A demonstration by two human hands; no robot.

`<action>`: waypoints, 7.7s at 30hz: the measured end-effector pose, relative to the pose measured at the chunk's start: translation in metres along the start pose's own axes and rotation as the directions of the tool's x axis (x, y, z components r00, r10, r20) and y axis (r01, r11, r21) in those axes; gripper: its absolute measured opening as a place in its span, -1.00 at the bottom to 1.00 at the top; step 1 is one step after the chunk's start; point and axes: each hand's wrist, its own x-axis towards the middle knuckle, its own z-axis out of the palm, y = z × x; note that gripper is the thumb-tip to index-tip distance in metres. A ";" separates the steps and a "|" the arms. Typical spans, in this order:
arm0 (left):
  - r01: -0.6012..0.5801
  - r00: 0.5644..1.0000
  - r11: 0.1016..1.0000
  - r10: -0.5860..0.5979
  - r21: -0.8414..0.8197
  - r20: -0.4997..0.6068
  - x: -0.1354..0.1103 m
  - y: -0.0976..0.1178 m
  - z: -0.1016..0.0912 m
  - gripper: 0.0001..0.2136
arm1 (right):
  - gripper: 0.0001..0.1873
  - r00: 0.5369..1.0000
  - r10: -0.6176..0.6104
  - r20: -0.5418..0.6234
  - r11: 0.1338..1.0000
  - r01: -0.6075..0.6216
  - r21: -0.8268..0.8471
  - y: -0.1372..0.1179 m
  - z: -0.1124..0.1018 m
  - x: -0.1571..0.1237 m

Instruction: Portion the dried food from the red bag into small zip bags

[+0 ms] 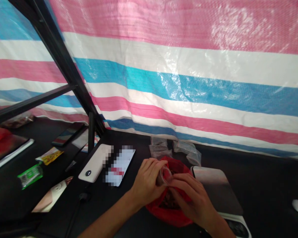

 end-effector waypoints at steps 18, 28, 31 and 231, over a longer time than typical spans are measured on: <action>0.108 0.869 0.993 -0.068 -0.054 0.490 0.008 -0.004 -0.018 -0.41 | -0.83 0.718 0.694 0.052 0.709 -0.694 0.126 0.073 -0.093 -0.016; 0.075 0.872 0.997 -0.054 -0.023 0.486 0.007 -0.006 -0.018 -0.47 | -0.73 0.750 0.642 0.161 0.765 -0.641 -0.066 0.080 -0.086 -0.023; 0.067 0.874 0.998 -0.050 -0.018 0.483 0.008 -0.006 -0.020 -0.47 | -0.77 0.804 0.594 -0.007 0.801 -0.593 -0.083 0.085 -0.091 -0.026; 0.337 0.940 0.872 -0.331 -0.355 0.080 0.023 0.034 0.013 -0.91 | -0.90 0.918 0.391 -0.067 0.874 -0.347 0.341 0.018 -0.012 0.009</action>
